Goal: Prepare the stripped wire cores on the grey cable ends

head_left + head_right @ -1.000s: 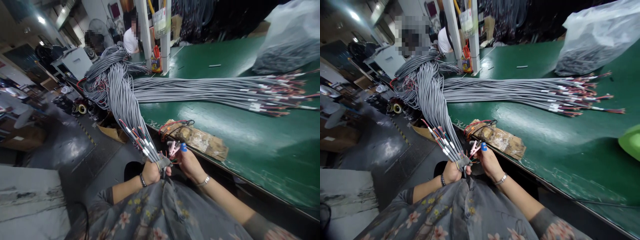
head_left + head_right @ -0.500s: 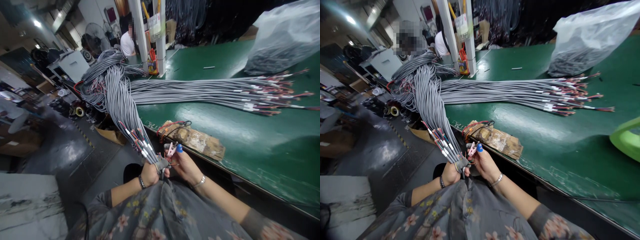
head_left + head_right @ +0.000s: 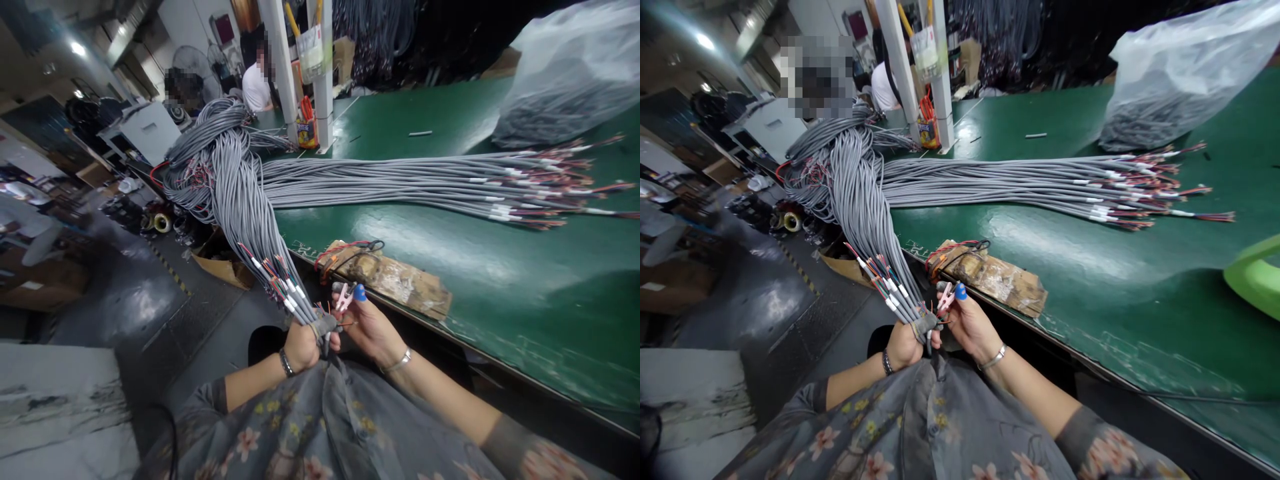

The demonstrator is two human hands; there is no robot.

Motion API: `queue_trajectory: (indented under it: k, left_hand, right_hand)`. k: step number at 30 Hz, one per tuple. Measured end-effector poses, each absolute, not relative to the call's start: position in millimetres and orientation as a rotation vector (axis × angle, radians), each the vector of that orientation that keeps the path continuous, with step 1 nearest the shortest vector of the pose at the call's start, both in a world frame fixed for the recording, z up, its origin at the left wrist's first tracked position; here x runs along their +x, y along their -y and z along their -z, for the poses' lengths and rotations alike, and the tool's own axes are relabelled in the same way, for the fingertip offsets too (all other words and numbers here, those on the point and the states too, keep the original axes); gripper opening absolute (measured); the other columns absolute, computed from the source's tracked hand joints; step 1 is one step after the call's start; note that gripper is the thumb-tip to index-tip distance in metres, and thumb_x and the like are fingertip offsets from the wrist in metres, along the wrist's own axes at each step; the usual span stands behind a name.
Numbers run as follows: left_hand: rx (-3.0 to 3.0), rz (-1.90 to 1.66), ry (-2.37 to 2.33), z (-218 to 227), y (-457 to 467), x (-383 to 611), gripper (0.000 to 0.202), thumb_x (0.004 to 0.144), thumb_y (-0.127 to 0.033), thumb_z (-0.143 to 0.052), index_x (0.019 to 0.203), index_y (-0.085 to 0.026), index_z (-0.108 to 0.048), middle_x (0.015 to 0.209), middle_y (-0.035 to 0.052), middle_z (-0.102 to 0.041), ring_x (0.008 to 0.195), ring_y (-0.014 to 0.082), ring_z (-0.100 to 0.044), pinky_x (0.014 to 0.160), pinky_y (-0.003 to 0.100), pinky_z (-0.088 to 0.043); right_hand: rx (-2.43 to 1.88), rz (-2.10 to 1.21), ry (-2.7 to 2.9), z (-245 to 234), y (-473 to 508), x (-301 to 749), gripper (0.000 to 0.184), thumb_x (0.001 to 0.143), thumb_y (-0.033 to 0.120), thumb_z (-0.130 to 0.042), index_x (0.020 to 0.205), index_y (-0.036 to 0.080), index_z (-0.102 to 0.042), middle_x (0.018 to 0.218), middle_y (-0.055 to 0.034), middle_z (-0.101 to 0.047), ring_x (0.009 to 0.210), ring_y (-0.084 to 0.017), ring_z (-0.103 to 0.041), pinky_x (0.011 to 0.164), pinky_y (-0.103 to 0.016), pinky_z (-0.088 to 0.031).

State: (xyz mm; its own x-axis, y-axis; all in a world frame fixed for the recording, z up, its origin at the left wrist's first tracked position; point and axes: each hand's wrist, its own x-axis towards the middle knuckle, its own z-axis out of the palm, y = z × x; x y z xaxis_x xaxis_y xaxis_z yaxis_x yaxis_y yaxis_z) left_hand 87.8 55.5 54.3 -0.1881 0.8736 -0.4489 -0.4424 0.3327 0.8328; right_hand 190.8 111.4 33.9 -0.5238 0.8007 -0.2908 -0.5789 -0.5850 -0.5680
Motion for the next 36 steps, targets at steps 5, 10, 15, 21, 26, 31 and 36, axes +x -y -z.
queue_trajectory:
  k: [5,10,15,21,26,31,36]
  left_hand:
    - [0.5,-1.217,-1.285,-56.4,-53.5,86.5,0.042,0.046,-0.047,-0.079,0.056,-0.014,-0.055,0.036,-0.0015,-0.049,0.042,0.0166,-0.057,0.046,0.028,-0.049]
    - [0.582,-1.188,-1.263,-51.7,-44.3,78.0,0.04,0.053,-0.047,-0.078,0.057,-0.015,-0.056,0.041,-0.0004,-0.054,0.043,0.0149,-0.058,0.046,0.025,-0.047]
    - [0.581,-1.234,-1.259,-43.8,-37.8,76.2,0.037,0.057,-0.047,-0.077,0.062,-0.015,-0.058,0.043,0.0002,-0.057,0.045,0.0155,-0.06,0.048,0.025,-0.048]
    - [0.562,-1.276,-1.283,-40.6,-43.2,84.5,0.037,0.06,-0.047,-0.074,0.061,-0.014,-0.058,0.046,0.0027,-0.059,0.051,0.0189,-0.063,0.051,0.029,-0.051]
    - [0.47,-1.322,-1.301,-57.5,-49.0,92.7,0.041,0.049,-0.047,-0.078,0.059,-0.014,-0.055,0.04,-0.0009,-0.053,0.04,0.0148,-0.056,0.045,0.028,-0.048]
    - [0.445,-1.325,-1.333,-60.5,-50.4,94.7,0.041,0.047,-0.046,-0.079,0.058,-0.015,-0.054,0.039,-0.0024,-0.05,0.037,0.0126,-0.053,0.043,0.027,-0.047]
    - [0.441,-1.321,-1.354,-54.7,-49.5,92.5,0.041,0.047,-0.046,-0.079,0.057,-0.014,-0.055,0.039,-0.0026,-0.05,0.035,0.0107,-0.05,0.041,0.026,-0.046]
  right_hand:
    - [-0.746,-2.1,0.516,-32.4,-110.8,191.1,0.039,0.068,0.06,-0.066,0.073,0.022,-0.066,0.067,-0.0015,-0.065,0.051,-0.014,-0.053,0.051,-0.029,-0.047]
    - [-0.728,-2.149,0.525,-34.3,-110.7,198.5,0.041,0.072,0.063,-0.06,0.074,0.022,-0.067,0.075,-0.0026,-0.066,0.057,-0.014,-0.055,0.057,-0.028,-0.047]
    - [-0.731,-2.079,0.615,-39.2,-109.6,203.6,0.032,0.067,0.051,-0.071,0.079,0.022,-0.069,0.07,-0.0006,-0.064,0.06,-0.013,-0.053,0.055,-0.025,-0.045]
    - [-0.829,-1.858,0.791,-31.5,-108.7,202.2,0.041,0.07,0.061,-0.063,0.073,0.021,-0.067,0.063,-0.0003,-0.059,0.058,-0.014,-0.049,0.057,-0.028,-0.044]
    - [-0.826,-1.903,0.869,-27.9,-110.7,200.0,0.045,0.073,0.065,-0.055,0.077,0.022,-0.067,0.066,-0.0023,-0.062,0.061,-0.017,-0.054,0.059,-0.032,-0.045]
    - [-0.77,-2.056,0.67,-30.8,-115.2,197.5,0.037,0.07,0.058,-0.066,0.078,0.022,-0.067,0.068,-0.0021,-0.064,0.06,-0.017,-0.056,0.06,-0.032,-0.046]
    - [-0.795,-2.043,0.554,-30.7,-115.3,195.0,0.033,0.064,0.054,-0.073,0.072,0.022,-0.067,0.07,-0.0016,-0.065,0.058,-0.016,-0.054,0.06,-0.03,-0.047]
